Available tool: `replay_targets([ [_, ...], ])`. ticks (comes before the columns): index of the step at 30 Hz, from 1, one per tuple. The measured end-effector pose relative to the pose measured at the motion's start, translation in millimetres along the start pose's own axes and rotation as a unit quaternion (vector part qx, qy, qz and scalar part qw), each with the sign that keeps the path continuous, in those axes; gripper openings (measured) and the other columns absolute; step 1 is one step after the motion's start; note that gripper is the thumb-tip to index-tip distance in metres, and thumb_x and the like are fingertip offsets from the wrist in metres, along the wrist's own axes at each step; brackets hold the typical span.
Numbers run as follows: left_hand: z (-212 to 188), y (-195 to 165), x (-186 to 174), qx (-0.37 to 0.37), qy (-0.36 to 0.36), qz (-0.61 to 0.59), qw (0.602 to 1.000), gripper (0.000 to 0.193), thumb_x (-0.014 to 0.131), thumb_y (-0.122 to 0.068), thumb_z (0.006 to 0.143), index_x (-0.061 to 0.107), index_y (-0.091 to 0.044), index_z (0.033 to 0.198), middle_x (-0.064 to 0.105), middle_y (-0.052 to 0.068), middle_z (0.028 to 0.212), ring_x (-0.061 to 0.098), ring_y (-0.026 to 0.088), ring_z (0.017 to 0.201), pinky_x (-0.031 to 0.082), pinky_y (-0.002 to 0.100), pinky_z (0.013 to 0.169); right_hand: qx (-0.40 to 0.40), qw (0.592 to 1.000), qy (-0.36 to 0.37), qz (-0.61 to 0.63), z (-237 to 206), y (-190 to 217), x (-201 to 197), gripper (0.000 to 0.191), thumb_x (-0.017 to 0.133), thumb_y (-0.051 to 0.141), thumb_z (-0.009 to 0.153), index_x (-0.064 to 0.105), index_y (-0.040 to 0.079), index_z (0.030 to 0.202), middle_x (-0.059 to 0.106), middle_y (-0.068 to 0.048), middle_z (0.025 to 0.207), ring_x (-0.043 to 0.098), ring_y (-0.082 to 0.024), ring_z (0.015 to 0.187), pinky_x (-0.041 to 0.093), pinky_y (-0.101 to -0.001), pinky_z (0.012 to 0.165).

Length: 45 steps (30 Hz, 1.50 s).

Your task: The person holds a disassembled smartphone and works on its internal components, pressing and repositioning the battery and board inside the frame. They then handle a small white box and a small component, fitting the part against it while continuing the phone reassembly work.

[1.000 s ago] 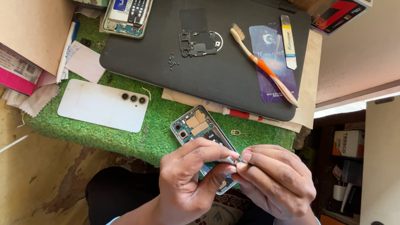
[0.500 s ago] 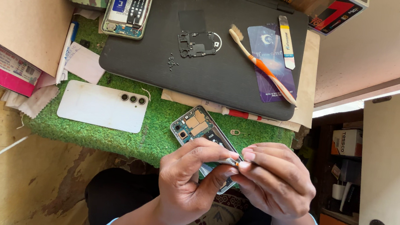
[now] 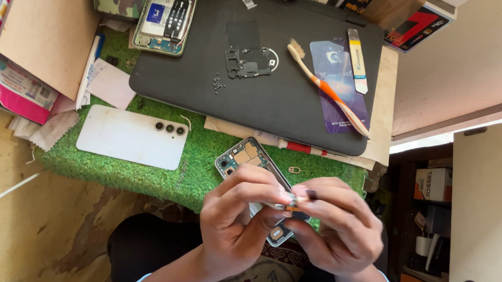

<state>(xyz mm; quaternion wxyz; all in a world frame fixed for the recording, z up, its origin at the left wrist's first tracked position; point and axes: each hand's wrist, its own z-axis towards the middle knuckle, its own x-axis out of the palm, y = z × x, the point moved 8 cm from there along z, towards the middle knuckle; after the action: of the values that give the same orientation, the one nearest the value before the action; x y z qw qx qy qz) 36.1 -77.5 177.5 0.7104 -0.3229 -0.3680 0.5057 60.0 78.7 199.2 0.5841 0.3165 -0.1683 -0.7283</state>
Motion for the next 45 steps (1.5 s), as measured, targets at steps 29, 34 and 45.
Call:
replay_targets([
  [29,-14,-20,-2,0.157,-0.046,0.152,0.975,0.027,0.083,-0.002,0.089,0.075,-0.010,0.113,0.063,0.002,0.106,0.069,0.020,0.103,0.065,0.041,0.097,0.110,0.993,-0.030,0.014,-7,12,-5,0.020,0.074,-0.010,0.090,0.067,-0.005,0.108,0.075,-0.012,0.080,0.076,-0.014,0.077,0.061,-0.0229,0.065],
  [34,-14,-18,-2,0.150,-0.052,0.139,0.977,0.026,0.083,-0.001,0.089,0.074,-0.009,0.112,0.063,0.003,0.106,0.070,0.022,0.104,0.065,0.042,0.097,0.115,0.992,-0.053,0.029,-10,9,-4,0.021,0.071,-0.011,0.091,0.066,-0.005,0.111,0.075,-0.013,0.083,0.076,-0.014,0.075,0.061,-0.0228,0.065],
  [45,-14,-21,0,0.150,-0.047,0.140,0.978,0.025,0.083,-0.001,0.090,0.074,-0.008,0.112,0.063,0.004,0.105,0.070,0.022,0.104,0.065,0.042,0.096,0.065,0.996,-0.048,0.034,-8,16,-2,0.023,0.069,-0.010,0.093,0.065,-0.004,0.115,0.075,-0.015,0.087,0.076,-0.018,0.077,0.063,-0.0262,0.067],
])
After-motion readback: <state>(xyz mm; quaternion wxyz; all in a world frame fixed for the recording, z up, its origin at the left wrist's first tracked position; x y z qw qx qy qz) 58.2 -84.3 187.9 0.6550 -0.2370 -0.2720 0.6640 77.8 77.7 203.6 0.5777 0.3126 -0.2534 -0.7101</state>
